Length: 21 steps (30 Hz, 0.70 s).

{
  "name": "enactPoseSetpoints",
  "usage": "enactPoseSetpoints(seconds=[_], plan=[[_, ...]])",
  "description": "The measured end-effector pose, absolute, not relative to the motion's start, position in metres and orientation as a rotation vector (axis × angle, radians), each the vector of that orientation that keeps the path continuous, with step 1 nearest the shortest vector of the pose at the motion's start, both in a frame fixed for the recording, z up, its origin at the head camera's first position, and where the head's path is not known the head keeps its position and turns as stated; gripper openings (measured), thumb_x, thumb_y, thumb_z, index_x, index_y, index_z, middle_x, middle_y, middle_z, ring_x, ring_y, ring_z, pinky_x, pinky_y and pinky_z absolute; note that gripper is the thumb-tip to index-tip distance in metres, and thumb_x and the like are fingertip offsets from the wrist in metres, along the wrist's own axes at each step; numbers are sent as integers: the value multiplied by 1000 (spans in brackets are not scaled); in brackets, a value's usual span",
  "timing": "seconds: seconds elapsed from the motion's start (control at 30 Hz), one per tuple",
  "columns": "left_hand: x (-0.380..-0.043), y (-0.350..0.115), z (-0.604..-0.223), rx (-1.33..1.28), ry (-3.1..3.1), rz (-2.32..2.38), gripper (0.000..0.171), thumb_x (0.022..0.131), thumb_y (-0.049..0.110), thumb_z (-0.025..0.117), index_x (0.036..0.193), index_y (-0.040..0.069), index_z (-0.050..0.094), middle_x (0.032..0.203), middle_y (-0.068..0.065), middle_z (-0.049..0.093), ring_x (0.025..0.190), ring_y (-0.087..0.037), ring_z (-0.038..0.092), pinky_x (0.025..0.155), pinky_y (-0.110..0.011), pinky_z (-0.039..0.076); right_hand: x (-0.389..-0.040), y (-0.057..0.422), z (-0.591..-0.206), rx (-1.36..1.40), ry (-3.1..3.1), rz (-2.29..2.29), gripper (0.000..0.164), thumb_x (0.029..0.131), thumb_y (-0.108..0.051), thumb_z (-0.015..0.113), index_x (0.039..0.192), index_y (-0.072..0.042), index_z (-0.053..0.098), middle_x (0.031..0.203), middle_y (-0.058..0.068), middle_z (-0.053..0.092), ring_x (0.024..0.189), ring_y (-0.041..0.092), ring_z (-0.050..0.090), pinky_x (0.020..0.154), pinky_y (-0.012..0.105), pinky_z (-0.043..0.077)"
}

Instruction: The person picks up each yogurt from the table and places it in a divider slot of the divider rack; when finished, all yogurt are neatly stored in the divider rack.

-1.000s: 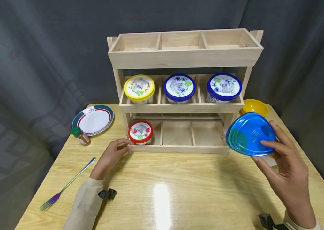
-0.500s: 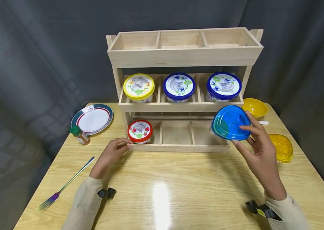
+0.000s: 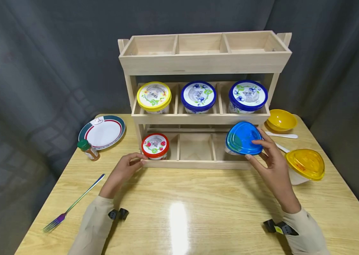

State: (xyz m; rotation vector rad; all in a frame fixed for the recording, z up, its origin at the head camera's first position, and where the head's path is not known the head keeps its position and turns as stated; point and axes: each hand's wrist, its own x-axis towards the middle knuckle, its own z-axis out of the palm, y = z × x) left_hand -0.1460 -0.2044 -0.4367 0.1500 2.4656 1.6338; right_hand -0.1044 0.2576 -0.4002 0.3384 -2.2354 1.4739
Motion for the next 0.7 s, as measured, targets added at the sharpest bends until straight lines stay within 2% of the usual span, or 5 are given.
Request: enactPoseSetpoints(seconds=[0.27, 0.4, 0.7], plan=[[-145, -204, -437, 156, 2473, 1629, 22, 111, 6, 61, 127, -7, 69, 145, -25, 59, 122, -32, 63, 96, -35, 52, -109, 255, -415, 371, -2223, 1447, 47, 92, 23, 71, 136, 9, 60, 174, 8, 38, 155, 39, 42, 103, 13, 47], [-145, -204, -437, 142, 2468, 1626, 22, 111, 6, 61, 127, -7, 69, 145, -25, 59, 122, -31, 63, 96, -32, 51, -110, 253, -418, 387, -2225, 1455, 47, 92, 24, 71, 135, 10, 60, 173, 9, 38, 154, 38, 43, 103, 13, 47], [-147, -204, -437, 120, 2473, 1613, 21, 111, 6, 62, 126, -6, 70, 144, -24, 60, 117, -29, 64, 94, -33, 52, -114, 247, -422, 358, -2230, 1521, 43, 95, 21, 70, 135, 10, 60, 173, 15, 38, 148, 53, 44, 99, 12, 50]])
